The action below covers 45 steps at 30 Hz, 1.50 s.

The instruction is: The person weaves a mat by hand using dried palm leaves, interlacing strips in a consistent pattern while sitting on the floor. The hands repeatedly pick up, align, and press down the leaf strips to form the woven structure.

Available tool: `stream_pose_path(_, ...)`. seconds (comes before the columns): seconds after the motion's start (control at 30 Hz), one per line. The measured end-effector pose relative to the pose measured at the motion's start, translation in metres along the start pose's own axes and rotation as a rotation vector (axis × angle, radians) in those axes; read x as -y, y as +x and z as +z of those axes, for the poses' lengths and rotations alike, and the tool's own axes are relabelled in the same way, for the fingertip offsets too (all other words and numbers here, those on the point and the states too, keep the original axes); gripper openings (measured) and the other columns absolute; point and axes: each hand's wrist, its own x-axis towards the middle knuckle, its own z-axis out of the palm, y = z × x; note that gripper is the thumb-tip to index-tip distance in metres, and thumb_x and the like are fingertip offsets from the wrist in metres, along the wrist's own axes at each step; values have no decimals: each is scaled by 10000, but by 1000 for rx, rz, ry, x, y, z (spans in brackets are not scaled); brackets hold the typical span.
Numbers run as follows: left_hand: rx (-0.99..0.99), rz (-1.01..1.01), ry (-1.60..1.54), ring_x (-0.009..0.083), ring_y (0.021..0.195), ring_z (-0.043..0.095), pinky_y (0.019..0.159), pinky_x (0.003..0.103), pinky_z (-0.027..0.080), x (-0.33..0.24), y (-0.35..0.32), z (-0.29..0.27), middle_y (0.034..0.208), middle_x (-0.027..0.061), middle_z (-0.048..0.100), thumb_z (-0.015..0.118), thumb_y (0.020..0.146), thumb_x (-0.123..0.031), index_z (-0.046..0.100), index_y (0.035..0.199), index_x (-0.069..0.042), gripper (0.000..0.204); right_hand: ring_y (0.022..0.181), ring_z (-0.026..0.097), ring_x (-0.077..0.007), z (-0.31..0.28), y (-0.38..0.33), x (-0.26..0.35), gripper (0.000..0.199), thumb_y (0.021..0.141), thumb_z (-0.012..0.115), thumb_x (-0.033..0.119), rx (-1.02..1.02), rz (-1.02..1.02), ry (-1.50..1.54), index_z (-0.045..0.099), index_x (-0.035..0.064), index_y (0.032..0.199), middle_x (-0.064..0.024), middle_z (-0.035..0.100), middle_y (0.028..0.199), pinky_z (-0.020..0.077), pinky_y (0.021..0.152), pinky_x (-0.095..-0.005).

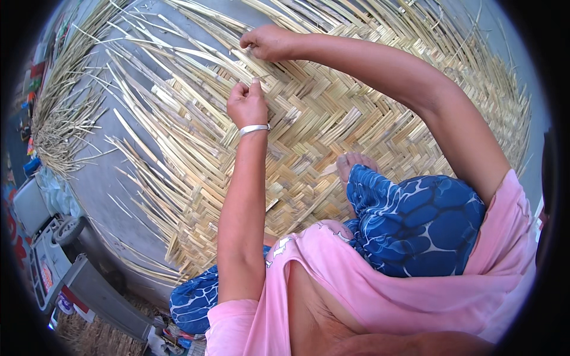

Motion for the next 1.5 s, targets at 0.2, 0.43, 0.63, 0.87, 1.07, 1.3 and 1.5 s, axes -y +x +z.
stream_pose_path(0.2, -7, -22, -62, 81, 364, 444, 342, 240, 329, -5, -5, -4, 492, 9, 473, 626, 823, -135, 464, 626, -42, 272, 922, 574, -363, 11, 24, 12, 368, 715, 641, 168, 76, 102, -146, 548, 27, 1042, -206, 605, 958, 455, 776, -426)
stream_pose_path(0.43, 13, -42, -83, 87, 366, 477, 323, 218, 347, -3, -1, -7, 538, 16, 505, 621, 828, -154, 479, 707, -45, 216, 872, 596, -360, 5, 30, 11, 427, 681, 701, 269, 24, 233, -2, 562, 17, 997, -207, 623, 914, 472, 747, -407)
stream_pose_path(0.63, 26, -47, -70, 89, 386, 492, 329, 208, 368, -2, -1, -7, 569, 23, 521, 617, 830, -163, 483, 721, -48, 208, 845, 604, -362, 5, 18, 22, 393, 681, 690, 298, 122, 204, -217, 583, 3, 918, -199, 633, 880, 477, 719, -417)
stream_pose_path(0.87, -9, -101, -110, 98, 382, 488, 334, 231, 368, 7, 9, 1, 547, 32, 504, 601, 837, -144, 467, 732, -25, 207, 756, 589, -220, 9, 25, -2, 353, 696, 705, 229, 189, 352, 270, 617, 13, 962, -116, 629, 829, 454, 664, -354)
stream_pose_path(1.07, 3, -81, -59, 81, 391, 478, 341, 203, 396, 15, 12, 1, 613, 32, 540, 598, 847, -146, 513, 764, -25, 169, 645, 462, -104, 9, 20, -2, 253, 690, 723, 206, 251, 394, 663, 629, 63, 876, -8, 561, 729, 376, 580, -274)
stream_pose_path(1.3, 52, 471, 379, 260, 783, 598, 728, 344, 465, 22, 13, 0, 824, 128, 589, 594, 786, -80, 572, 987, 30, 231, 672, 491, -85, -13, -1, 14, 188, 727, 709, 219, 326, 420, 911, 600, 78, 787, 5, 555, 710, 394, 618, -254)
stream_pose_path(1.5, 277, 142, 45, 78, 507, 471, 463, 224, 395, 34, 27, -10, 699, -7, 549, 555, 839, -58, 589, 1030, 7, 205, 709, 522, -77, -16, -3, 19, 235, 750, 691, 178, 269, 337, 902, 619, 47, 932, -9, 599, 796, 429, 659, -246)
